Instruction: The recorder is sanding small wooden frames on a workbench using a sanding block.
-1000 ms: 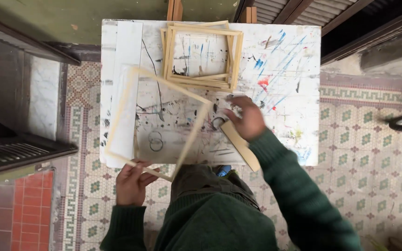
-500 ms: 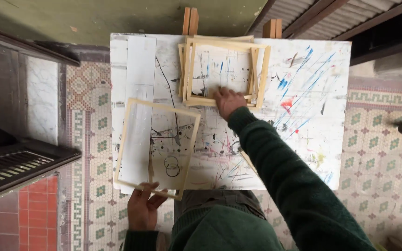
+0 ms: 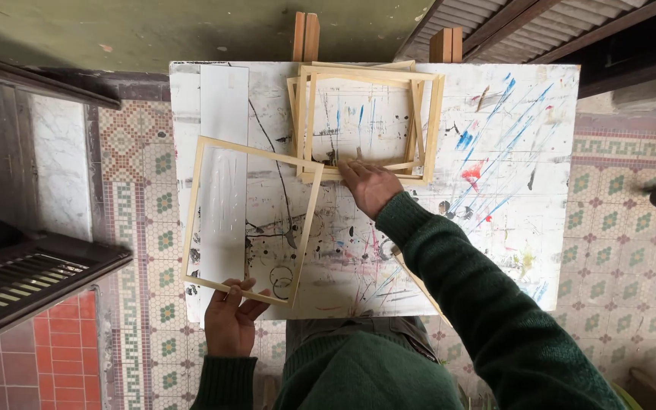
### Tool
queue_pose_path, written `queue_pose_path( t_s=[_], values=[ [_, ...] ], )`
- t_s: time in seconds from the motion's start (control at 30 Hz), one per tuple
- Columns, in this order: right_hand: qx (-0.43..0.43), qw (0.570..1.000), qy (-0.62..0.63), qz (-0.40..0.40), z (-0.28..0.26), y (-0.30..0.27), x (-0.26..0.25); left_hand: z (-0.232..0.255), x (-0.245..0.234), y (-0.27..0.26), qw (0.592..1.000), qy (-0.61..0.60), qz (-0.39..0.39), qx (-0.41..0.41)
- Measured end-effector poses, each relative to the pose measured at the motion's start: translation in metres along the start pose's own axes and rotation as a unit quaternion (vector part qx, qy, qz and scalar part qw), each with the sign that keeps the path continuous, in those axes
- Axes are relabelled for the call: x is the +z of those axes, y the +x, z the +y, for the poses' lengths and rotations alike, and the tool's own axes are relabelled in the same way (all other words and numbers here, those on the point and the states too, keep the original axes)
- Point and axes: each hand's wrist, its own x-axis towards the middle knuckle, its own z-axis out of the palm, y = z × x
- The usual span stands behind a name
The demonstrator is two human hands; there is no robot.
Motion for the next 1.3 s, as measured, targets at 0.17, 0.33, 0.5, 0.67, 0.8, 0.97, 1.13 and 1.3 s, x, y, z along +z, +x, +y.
queue_pose_path(
  t_s=[0.17, 0.33, 0.5, 0.67, 0.8, 0.97, 1.13, 1.3],
  values=[
    [-0.011, 0.999, -0.039, 0.004, 0.005, -0.005, 0.013, 0.003, 0.007, 0.004, 1.0, 0.004, -0.01, 0.008],
    [-0.024, 0.998, -0.041, 0.03, -0.005, -0.004, -0.009, 0.005, 0.01, 0.005, 1.0, 0.007, -0.014, 0.013],
    [-0.047, 0.987, -0.091, 0.122, -0.008, -0.008, -0.022, 0.009, 0.007, 0.005, 1.0, -0.003, -0.016, 0.026],
    [0.022, 0.984, -0.07, 0.161, -0.009, -0.021, -0.075, 0.014, 0.043, 0.016, 0.999, 0.006, -0.021, 0.025],
    [0.153, 0.959, -0.046, 0.233, 0.009, -0.079, -0.111, 0.0, 0.093, 0.038, 0.996, 0.064, -0.052, 0.026],
    [0.284, 0.923, -0.118, 0.231, 0.003, -0.184, -0.124, -0.03, 0.176, 0.072, 0.99, 0.078, -0.121, 0.011],
    [0.402, 0.895, -0.112, 0.158, -0.009, -0.292, -0.085, -0.076, 0.195, 0.123, 0.982, 0.125, -0.143, -0.016],
    [0.404, 0.889, -0.102, 0.191, -0.068, -0.298, -0.117, -0.108, 0.164, 0.154, 0.966, 0.184, -0.179, -0.04]
  ],
)
